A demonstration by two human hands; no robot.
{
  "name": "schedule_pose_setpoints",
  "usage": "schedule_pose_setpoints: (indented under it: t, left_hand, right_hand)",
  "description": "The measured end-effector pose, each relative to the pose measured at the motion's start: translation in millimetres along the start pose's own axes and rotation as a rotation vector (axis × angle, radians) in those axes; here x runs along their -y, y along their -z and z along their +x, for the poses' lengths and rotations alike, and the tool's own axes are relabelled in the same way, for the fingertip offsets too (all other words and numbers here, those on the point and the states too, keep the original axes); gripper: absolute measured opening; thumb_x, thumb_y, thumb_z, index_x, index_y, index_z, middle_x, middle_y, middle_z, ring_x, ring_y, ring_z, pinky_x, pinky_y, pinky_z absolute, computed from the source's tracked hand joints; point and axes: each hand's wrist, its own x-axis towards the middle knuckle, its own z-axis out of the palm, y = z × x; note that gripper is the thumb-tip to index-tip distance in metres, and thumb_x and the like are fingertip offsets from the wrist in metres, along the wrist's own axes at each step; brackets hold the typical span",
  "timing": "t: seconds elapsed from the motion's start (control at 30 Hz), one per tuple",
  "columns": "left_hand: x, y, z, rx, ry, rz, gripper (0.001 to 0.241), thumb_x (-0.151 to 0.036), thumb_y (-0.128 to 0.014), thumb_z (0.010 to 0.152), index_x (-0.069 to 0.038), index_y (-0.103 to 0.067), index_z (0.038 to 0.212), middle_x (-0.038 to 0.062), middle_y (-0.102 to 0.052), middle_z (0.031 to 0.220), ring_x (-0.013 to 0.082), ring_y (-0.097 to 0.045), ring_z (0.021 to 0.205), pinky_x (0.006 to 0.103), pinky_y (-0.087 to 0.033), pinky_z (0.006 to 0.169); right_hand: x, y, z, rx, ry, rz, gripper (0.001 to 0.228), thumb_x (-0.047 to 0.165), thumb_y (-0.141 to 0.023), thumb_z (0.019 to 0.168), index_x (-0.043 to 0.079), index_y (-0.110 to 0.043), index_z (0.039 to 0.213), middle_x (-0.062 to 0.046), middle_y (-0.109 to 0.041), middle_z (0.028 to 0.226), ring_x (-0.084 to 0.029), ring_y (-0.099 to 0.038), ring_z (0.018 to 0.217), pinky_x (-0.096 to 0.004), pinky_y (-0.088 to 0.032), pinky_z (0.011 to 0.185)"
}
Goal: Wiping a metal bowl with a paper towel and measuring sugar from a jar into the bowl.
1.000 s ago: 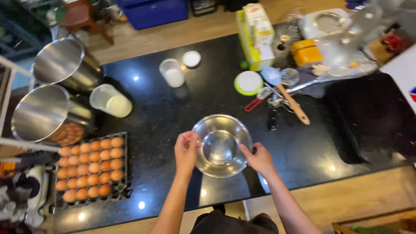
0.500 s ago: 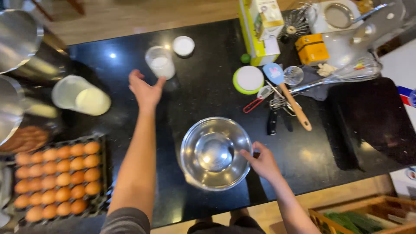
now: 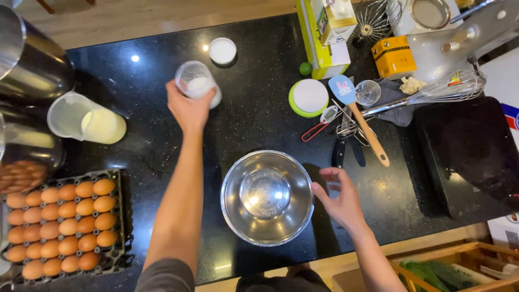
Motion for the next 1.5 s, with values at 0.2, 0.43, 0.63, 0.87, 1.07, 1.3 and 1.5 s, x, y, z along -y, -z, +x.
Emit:
schedule_pose_setpoints:
  t: [0.2,0.43,0.63,0.87,1.07,1.3,1.5]
  left_hand:
    - [-112.0,50.5,-111.5,0.246,-0.193,-0.208,0.077,-0.033,-0.096,0.062,-0.005,-0.055,0.121,0.013,-0.07,0.114,0.0243,-0.07,0.106,0.0377,-0.056,0.096]
    - [-169.6,108.1,-192.0,0.476,-0.258,-0.24,0.099,-0.038,-0.1,0.054,-0.005,-0.054,0.135,0.018,-0.054,0.142,0.0321,-0.054,0.135,0.0441,-0.047,0.112]
    - [-100.4,177.3,-203.3,0.391,0.008,-0.375,0.104,-0.029,-0.093,0.063,-0.007,-0.041,0.15,0.013,-0.047,0.155,0.0303,-0.047,0.141,0.0439,-0.043,0.111]
    - [-24.6,218.9,-254.7,0.164,0.338,-0.504,0.054,-0.011,-0.084,0.08,-0.005,-0.061,0.129,0.008,-0.064,0.131,0.0162,-0.064,0.11,0.0299,-0.052,0.087]
    - [-12.9,213.3,-259.4,0.097,0.466,-0.451,0.03,-0.017,-0.074,0.092,-0.006,-0.065,0.119,0.004,-0.07,0.106,0.0091,-0.067,0.09,0.0248,-0.053,0.075]
    - [-2.9,187.6,-254.8,0.349,0.322,-0.469,0.025,-0.018,-0.074,0.093,-0.004,-0.069,0.114,0.002,-0.07,0.096,0.0073,-0.064,0.082,0.0223,-0.051,0.072]
    - [1.5,187.5,-253.5,0.34,0.375,-0.437,0.023,-0.016,-0.072,0.094,-0.005,-0.068,0.113,0.001,-0.07,0.096,0.0071,-0.063,0.081,0.0228,-0.05,0.069]
  right_hand:
    - [69.6,-18.5,19.8,-0.121,0.355,-0.037,0.079,0.028,-0.091,0.071,0.002,-0.051,0.134,-0.017,-0.059,0.136,-0.03,-0.059,0.126,-0.042,-0.049,0.104]
    - [114.5,-3.2,-2.6,-0.085,0.59,-0.017,0.09,0.027,-0.093,0.061,0.007,-0.049,0.137,-0.012,-0.062,0.132,-0.029,-0.062,0.124,-0.04,-0.051,0.104]
    - [115.6,27.3,-19.6,-0.124,0.753,-0.208,0.08,0.019,-0.092,0.061,0.007,-0.054,0.13,-0.014,-0.062,0.128,-0.036,-0.059,0.12,-0.043,-0.049,0.104]
    - [124.0,38.8,-35.2,-0.079,0.835,-0.433,0.08,0.014,-0.091,0.057,0.006,-0.057,0.129,-0.014,-0.063,0.125,-0.038,-0.059,0.118,-0.051,-0.042,0.11]
    - [124.1,38.6,-34.3,-0.078,0.762,-0.49,0.074,0.011,-0.089,0.056,0.008,-0.059,0.124,-0.012,-0.063,0.12,-0.038,-0.058,0.116,-0.05,-0.044,0.108]
    - [110.0,33.0,-38.8,-0.054,0.789,-0.54,0.079,0.009,-0.088,0.053,0.006,-0.058,0.126,-0.013,-0.062,0.121,-0.036,-0.058,0.116,-0.051,-0.041,0.109]
    - [99.1,30.6,-40.9,-0.078,0.719,-0.552,0.079,0.01,-0.087,0.057,0.006,-0.057,0.129,-0.013,-0.06,0.126,-0.038,-0.056,0.119,-0.05,-0.043,0.11]
